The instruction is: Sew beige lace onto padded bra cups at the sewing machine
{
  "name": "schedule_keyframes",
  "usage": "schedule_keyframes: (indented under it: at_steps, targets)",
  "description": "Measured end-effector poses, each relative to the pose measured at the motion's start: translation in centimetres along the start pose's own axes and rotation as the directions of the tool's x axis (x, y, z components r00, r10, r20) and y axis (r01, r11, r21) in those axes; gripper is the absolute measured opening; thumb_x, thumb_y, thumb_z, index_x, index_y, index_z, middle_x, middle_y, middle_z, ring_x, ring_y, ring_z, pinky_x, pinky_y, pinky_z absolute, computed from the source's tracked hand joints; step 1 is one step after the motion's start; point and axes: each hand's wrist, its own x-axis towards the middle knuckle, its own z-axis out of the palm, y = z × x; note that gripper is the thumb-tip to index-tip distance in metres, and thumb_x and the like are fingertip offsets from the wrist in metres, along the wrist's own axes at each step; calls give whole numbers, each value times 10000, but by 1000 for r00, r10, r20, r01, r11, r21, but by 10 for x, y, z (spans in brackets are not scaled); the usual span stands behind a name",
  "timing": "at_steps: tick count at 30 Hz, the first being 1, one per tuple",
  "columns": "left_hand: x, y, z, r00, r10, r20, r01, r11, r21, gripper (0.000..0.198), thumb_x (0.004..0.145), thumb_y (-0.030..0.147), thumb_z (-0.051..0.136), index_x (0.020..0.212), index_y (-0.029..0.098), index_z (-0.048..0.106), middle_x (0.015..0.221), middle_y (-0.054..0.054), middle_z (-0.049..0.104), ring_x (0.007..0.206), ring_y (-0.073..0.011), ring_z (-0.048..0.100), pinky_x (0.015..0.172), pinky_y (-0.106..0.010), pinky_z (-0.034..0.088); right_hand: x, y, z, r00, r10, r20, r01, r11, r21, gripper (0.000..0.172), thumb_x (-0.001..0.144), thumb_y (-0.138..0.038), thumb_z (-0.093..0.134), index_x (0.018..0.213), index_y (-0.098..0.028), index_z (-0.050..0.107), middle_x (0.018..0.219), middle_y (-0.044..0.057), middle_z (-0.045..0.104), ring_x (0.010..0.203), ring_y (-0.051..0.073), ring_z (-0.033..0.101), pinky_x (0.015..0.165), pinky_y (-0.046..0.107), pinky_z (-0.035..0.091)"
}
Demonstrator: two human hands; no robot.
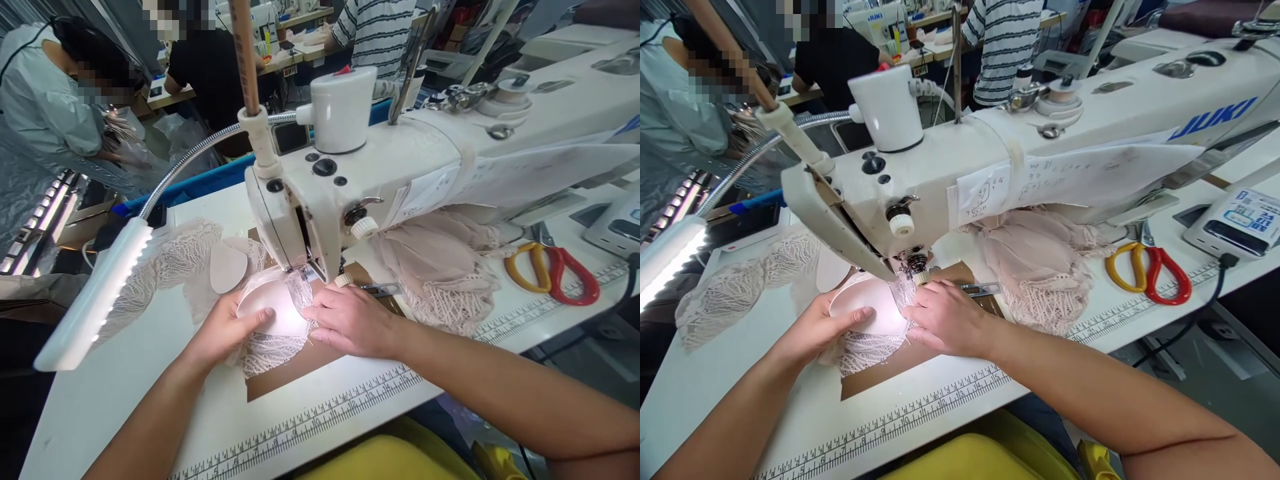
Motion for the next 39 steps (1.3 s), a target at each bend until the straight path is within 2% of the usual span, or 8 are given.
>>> schedule_keyframes:
  at_steps: [14, 23, 26, 28, 31, 33, 36, 39]
  targets:
    - [0, 7, -6, 1000, -4, 19, 0, 979, 203, 523, 766, 448, 675, 1184, 137, 633, 960, -74, 735, 889, -277, 680, 768, -344, 536, 1, -1, -1, 997, 17, 69, -15, 1000, -20, 258, 902, -375, 559, 1048, -192, 669, 867, 33, 548, 780, 166, 430, 674, 289, 267]
    - [2, 3, -4, 999, 40, 34, -49, 935, 352, 439, 821, 447, 584, 1138, 149, 635, 1011, -76, 709, 930, -269, 649, 783, -337, 506, 0, 0, 1, 998, 3, 66, -3, 1000, -4, 288, 901, -385, 557, 1101, -206, 662, 879, 40, 555, 813, 178, 443, 704, 297, 290]
    - [-12, 11, -12, 999, 17, 36, -35, 818, 574, 424, 849, 510, 522, 1112, 192, 621, 915, -45, 706, 817, -249, 653, 672, -312, 496, -1, 0, 3, 998, 4, 59, -3, 1000, -6, 281, 905, -381, 552, 1093, -208, 669, 875, 38, 556, 809, 177, 443, 707, 299, 292]
    - [-24, 20, -17, 994, 77, -82, 15, 632, 775, 442, 838, 557, 515, 1097, 213, 613, 870, -42, 689, 742, -251, 636, 582, -305, 457, -2, 0, 3, 998, 2, 60, -2, 1000, -6, 281, 904, -382, 552, 1087, -206, 671, 879, 40, 558, 812, 178, 444, 708, 301, 292]
    - [-36, 31, -17, 892, 407, -194, 8, 415, 910, 378, 850, 498, 534, 1080, 206, 599, 997, -72, 660, 848, -263, 619, 625, -316, 452, -1, 0, 3, 998, 4, 63, -3, 1000, -1, 285, 906, -382, 550, 1099, -208, 666, 892, 42, 565, 823, 180, 450, 712, 302, 293]
    - [-35, 34, -11, 816, 574, -61, -185, 361, 914, 252, 899, 362, 503, 1061, 192, 596, 1034, -77, 644, 916, -236, 596, 707, -310, 466, -1, -1, 2, 998, 7, 65, -7, 1000, 0, 288, 909, -381, 546, 1110, -210, 661, 905, 44, 571, 835, 183, 455, 716, 302, 294]
    - [-18, 27, 5, 728, 642, 240, -507, 268, 819, 207, 930, 186, 429, 1033, 169, 608, 1007, -83, 649, 898, -199, 572, 759, -307, 472, 0, -1, 1, 997, 16, 78, -15, 1000, -9, 276, 907, -391, 547, 1067, -203, 669, 907, 43, 573, 824, 179, 457, 710, 300, 293]
    - [4, 11, 18, 680, 645, 349, -597, 211, 774, 228, 916, 130, 430, 1043, 147, 619, 994, -100, 656, 870, -205, 561, 750, -336, 479, 0, 0, 1, 997, 10, 80, -9, 1000, -14, 272, 897, -398, 560, 1052, -203, 669, 893, 41, 574, 809, 176, 459, 706, 299, 295]
